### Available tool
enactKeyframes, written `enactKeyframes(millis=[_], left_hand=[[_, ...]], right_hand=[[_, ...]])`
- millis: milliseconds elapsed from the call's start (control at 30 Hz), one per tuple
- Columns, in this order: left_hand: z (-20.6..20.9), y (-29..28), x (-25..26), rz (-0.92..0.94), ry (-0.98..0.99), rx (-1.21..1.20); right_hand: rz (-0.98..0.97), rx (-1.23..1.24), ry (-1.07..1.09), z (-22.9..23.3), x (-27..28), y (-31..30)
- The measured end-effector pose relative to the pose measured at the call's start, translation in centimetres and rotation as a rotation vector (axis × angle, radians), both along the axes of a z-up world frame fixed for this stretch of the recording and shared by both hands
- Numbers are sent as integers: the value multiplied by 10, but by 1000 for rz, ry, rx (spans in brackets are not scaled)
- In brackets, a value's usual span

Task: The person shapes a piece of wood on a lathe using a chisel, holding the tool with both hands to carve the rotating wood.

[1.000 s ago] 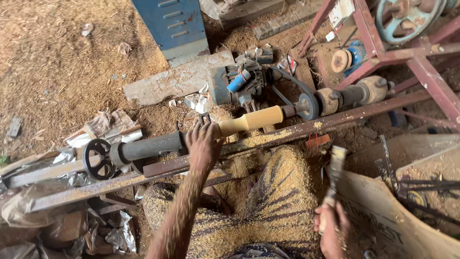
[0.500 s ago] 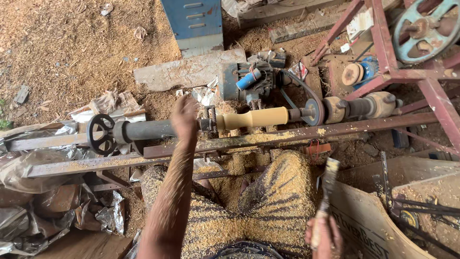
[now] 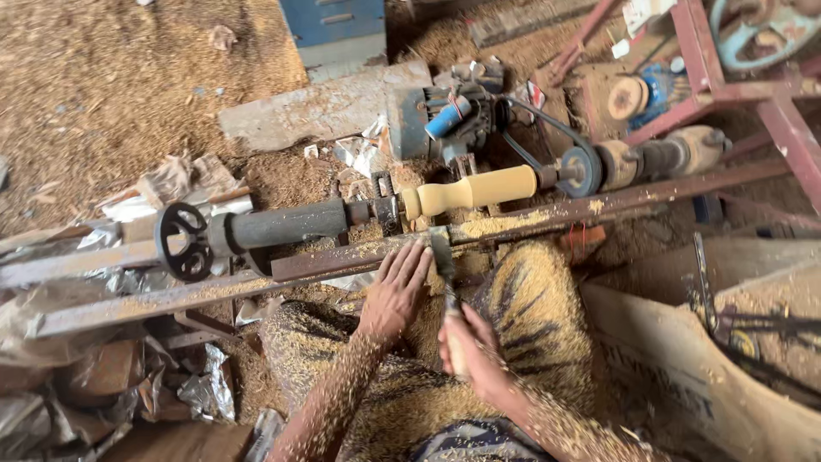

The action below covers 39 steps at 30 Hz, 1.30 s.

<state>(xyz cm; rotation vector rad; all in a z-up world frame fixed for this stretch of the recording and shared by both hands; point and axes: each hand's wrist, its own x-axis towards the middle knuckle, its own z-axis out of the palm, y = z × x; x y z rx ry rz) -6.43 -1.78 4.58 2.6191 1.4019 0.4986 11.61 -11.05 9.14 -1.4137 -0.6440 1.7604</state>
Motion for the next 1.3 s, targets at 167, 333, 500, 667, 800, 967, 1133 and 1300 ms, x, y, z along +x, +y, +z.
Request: enactKeyframes(millis=[167,333,500,667,800,967,1133,1300], left_hand=[[7,31,-30,-252,204,33],[19,62,-48,-492,348,-260],[-13,90,-62,-603,61,162],[-24,104,-65,-649,-8,77],[-21,104,-70,-628,46,155],[-24,103,-68,-628,58,106],[-18,104,-69,-627,51,75],[-2,104,-71,-705,-40,-134]], right_hand=[[-186,-193,64,-26,-55,8],[-131,-287,180,-46,-93,14],[-252,-256,156,-48,-123,25],[-319,-177,83,-57,-137,29],[-299,-174,209,-66,-144,28],[-332,-102,131,-57,-146,30],[-310,-60,156,-56,-146,31],[-353,-86,114,-44,-147,35]])
